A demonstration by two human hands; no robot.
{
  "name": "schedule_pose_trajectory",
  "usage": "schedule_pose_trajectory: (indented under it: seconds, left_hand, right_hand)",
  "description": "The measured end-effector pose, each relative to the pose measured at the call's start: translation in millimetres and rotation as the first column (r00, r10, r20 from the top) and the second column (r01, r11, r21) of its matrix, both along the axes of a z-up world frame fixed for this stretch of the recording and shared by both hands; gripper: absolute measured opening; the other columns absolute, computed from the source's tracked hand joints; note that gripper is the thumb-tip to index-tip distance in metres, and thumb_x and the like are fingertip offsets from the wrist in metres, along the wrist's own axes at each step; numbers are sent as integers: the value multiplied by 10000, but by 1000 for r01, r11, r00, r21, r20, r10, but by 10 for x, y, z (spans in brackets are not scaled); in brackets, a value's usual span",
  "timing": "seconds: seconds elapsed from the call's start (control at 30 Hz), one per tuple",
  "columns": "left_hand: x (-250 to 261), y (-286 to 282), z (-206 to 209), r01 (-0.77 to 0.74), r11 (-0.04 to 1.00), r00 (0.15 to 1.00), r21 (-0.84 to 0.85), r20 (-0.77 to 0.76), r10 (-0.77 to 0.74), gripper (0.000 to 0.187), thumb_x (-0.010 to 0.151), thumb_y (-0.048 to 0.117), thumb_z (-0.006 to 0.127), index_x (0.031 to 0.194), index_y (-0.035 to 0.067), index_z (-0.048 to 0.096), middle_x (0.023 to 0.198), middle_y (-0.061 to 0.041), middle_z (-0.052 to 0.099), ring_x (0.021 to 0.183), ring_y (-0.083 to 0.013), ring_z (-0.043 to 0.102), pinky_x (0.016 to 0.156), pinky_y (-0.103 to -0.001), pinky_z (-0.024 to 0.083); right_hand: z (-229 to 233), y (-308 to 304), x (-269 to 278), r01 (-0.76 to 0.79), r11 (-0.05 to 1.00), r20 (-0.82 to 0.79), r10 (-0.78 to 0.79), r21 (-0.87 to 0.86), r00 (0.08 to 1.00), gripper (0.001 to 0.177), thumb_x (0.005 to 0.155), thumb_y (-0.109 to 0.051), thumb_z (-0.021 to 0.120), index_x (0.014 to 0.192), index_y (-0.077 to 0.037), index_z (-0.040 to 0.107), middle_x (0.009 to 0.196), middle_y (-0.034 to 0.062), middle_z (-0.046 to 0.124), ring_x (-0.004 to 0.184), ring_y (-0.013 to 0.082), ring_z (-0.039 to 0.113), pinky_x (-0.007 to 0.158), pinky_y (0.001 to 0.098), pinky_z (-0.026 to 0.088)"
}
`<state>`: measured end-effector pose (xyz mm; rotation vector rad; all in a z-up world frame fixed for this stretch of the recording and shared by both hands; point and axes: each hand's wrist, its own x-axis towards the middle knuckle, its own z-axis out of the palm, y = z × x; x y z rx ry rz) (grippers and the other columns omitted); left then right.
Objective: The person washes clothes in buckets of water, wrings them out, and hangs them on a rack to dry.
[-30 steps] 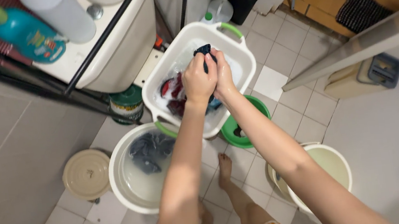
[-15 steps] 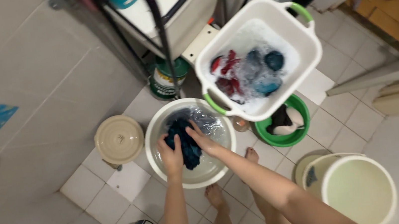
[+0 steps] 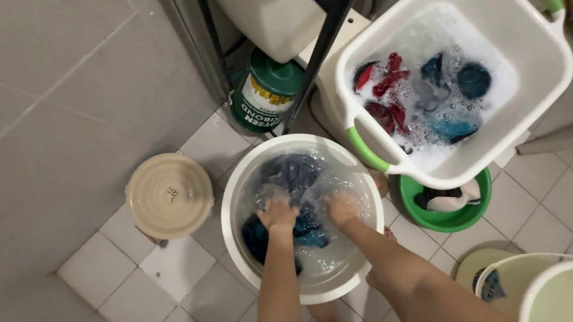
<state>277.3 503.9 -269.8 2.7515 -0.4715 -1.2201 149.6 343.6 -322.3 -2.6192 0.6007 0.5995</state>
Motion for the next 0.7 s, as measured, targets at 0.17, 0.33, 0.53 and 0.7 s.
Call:
schedule_pose_trajectory:
  seconds: [0.17, 0.33, 0.53, 0.7]
  left_hand:
    - [-111, 192, -99, -111, 991, 992, -71, -68, 107, 774, 910, 429, 721, 1563, 206, 370, 1651, -65, 310, 1522, -287, 272, 1209, -640, 152]
    - [-190, 109, -150, -210, 919, 965, -335, 80, 250, 699, 887, 348, 714, 1490, 150, 420, 1551, -89, 421, 1430, -307, 388, 1169, -664, 198]
    - [-146, 259, 627, -277, 489, 805, -827, 79, 589, 468, 854, 67, 685, 1317, 71, 613, 1307, -212, 630, 1199, -389, 638, 1068, -419, 508]
    - [-146, 225, 603, -283, 440, 823, -852, 20, 568, 557, 790, -85, 565, 1325, 63, 524, 1295, -216, 601, 1227, -391, 599, 1084, -399, 474]
  right_hand:
    - [259, -144, 290, 598, 312, -161, -779, 738, 606, 205, 863, -276, 575, 929, -96, 648, 998, 131, 650, 976, 298, 605, 885, 413, 477]
    - [2063, -259, 114, -97, -469, -293, -687, 878, 665, 166, 747, -164, 539, 670, -44, 454, 740, 99, 522, 706, 239, 513, 713, 350, 481]
    - [2895, -359, -87, -79, -256, -166, -803, 964, 572, 160, 850, -147, 583, 899, 2, 615, 819, 128, 649, 721, 209, 635, 653, 333, 537]
    - [1692, -189, 3, 391, 837, 330, -519, 382, 789, 261, 996, -233, 616, 1246, -178, 667, 870, 158, 745, 794, 306, 708, 733, 395, 559]
